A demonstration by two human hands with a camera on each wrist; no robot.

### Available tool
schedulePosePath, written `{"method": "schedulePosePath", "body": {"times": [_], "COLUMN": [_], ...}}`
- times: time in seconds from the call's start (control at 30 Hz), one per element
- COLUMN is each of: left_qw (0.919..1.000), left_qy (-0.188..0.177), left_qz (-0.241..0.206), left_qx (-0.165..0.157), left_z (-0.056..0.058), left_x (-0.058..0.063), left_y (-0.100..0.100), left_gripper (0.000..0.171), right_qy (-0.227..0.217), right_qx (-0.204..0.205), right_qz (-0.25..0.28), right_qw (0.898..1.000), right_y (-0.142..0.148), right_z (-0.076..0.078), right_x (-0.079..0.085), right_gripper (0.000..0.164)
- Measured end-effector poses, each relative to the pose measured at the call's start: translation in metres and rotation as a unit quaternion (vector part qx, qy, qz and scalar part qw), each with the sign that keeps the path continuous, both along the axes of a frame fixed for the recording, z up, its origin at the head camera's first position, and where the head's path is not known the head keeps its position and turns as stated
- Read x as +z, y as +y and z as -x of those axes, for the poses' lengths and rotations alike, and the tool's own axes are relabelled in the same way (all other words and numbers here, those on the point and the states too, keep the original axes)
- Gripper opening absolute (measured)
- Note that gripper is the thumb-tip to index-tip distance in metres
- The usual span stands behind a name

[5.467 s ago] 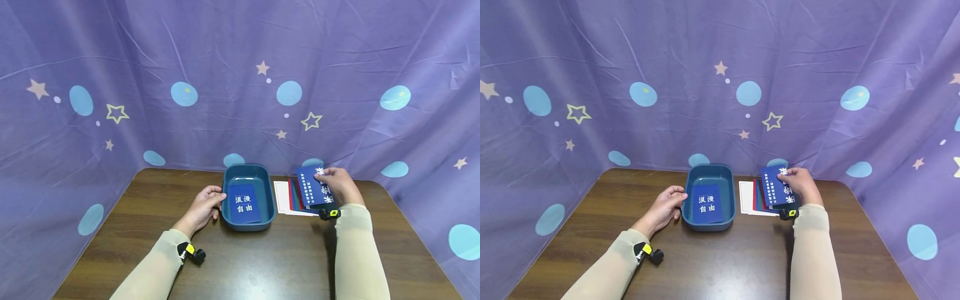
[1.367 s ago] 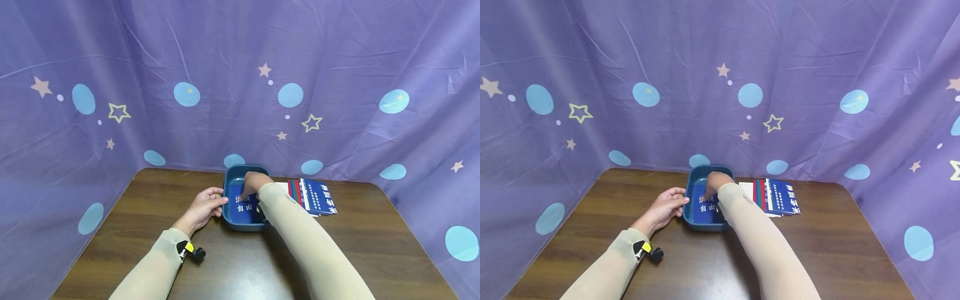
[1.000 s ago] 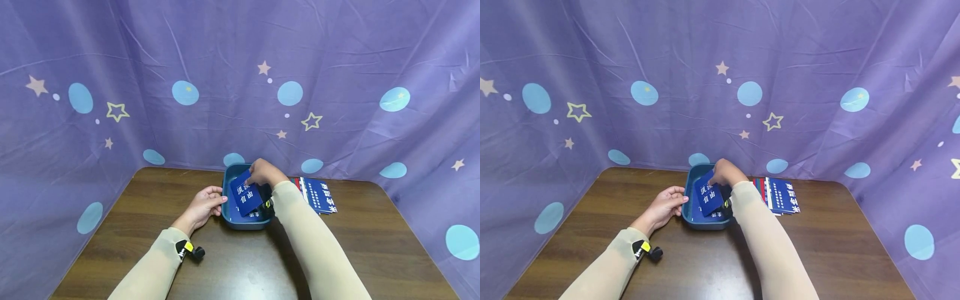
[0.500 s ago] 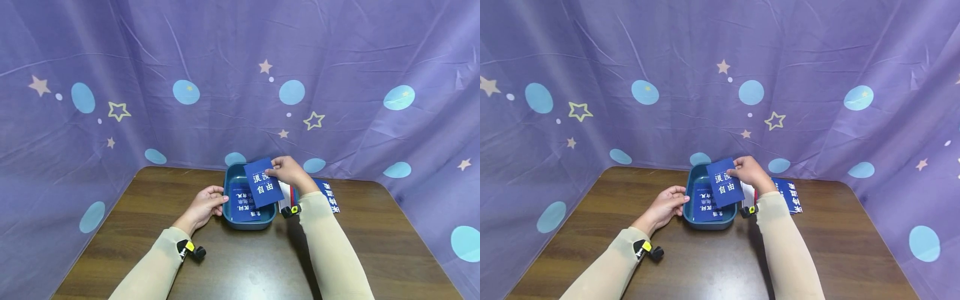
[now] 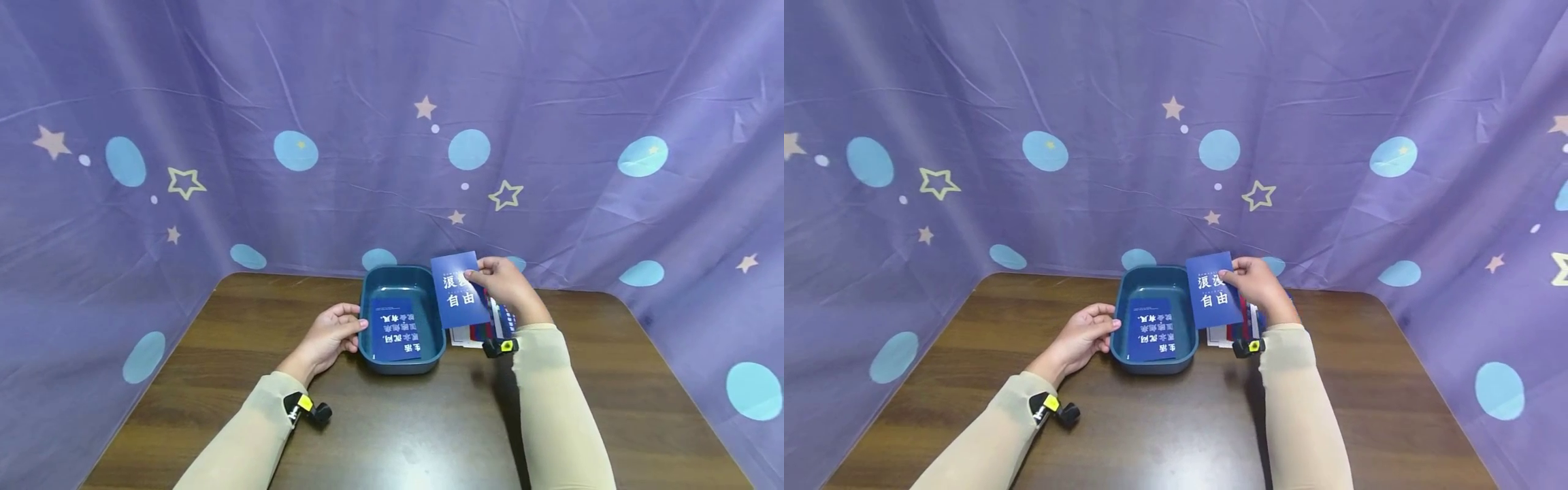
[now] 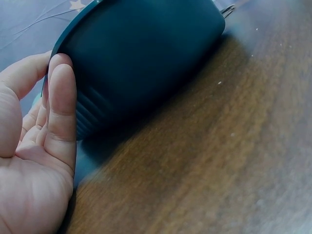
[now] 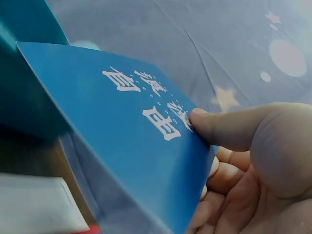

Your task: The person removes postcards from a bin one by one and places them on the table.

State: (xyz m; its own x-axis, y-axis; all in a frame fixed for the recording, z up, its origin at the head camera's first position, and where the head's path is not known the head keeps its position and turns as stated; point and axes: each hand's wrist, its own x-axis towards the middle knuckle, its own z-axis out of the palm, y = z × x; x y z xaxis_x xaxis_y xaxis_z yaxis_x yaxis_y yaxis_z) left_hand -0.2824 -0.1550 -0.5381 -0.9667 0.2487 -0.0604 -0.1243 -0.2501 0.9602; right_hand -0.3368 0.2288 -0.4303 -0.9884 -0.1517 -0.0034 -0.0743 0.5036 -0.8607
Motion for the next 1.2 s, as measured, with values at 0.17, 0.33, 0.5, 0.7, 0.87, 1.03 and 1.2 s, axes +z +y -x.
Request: {"method": "schedulePosePath", "body": {"times": [0.17,0.33,0.5,0.7,0.87,1.03,1.2], "left_qw": [1.0,1.0,1.0,1.0,1.0,0.9999,0.9999], "left_qy": [0.004,0.002,-0.001,0.001,0.004,0.008,0.01], "left_qz": [0.001,0.003,0.005,0.007,0.005,0.007,0.004], "left_qx": [0.003,0.0,0.004,0.002,0.0,-0.002,-0.001], "left_z": [0.0,0.0,0.0,0.001,0.001,0.001,0.002], "left_x": [0.001,0.001,0.001,0.0,-0.001,-0.002,-0.004], "left_y": [0.002,0.001,0.0,0.0,0.0,0.001,0.0], "left_gripper": [0.048,0.049,0.05,0.053,0.053,0.052,0.045], "right_qy": [0.012,-0.011,-0.077,-0.123,-0.132,-0.107,-0.092], "right_qx": [-0.036,-0.094,-0.149,-0.177,-0.169,-0.16,-0.168], "right_qz": [-0.041,-0.097,-0.049,-0.02,-0.022,-0.122,-0.197], "right_qw": [0.998,0.991,0.985,0.976,0.976,0.974,0.962], "right_y": [0.031,0.06,0.084,0.108,0.115,0.115,0.11], "right_z": [0.0,0.0,-0.004,-0.006,-0.002,0.002,0.001], "right_x": [-0.001,-0.008,-0.016,-0.029,-0.041,-0.054,-0.06], "right_gripper": [0.025,0.027,0.037,0.045,0.048,0.049,0.051]}}
